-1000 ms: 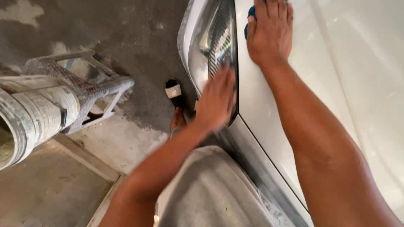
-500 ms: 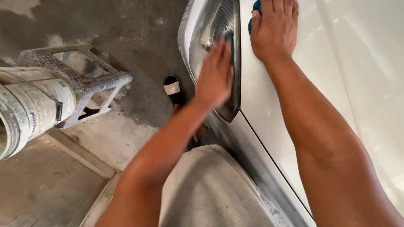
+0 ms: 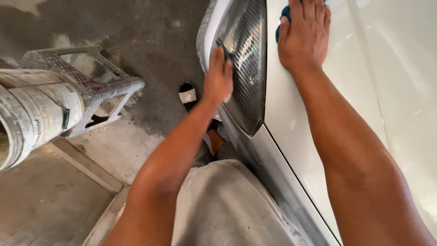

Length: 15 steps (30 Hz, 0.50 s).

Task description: Wet sanding a car headlight for restoration.

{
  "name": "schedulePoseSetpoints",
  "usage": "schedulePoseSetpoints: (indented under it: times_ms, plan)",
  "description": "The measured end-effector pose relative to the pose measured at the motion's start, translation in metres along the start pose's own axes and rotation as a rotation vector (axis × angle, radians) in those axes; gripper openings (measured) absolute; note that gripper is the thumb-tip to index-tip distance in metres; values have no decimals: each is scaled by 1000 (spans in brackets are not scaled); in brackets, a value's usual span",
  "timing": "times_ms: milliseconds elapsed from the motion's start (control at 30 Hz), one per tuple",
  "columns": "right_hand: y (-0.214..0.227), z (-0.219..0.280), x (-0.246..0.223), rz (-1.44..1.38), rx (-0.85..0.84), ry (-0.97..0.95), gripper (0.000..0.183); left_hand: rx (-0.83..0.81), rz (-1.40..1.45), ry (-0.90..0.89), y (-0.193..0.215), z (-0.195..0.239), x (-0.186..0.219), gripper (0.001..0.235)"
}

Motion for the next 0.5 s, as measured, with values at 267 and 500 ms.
schedulePoseSetpoints:
  times_ms: [267, 500]
  plan:
    - [-5, 1, 5, 15, -26, -16, 42, 23, -251, -315, -14, 111, 22, 67]
    - [-4, -1, 3, 10, -27, -29, 43, -15, -56, -2, 17, -23, 28, 59]
Point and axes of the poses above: each hand's wrist, its own z-axis away from the middle knuckle, its own y-axis out of the back of the hand, x = y × z, the point moved 3 cm from there along -z, towards the middle knuckle, and after that the axes turned 9 degrees about -x, right-handed, at the moved point
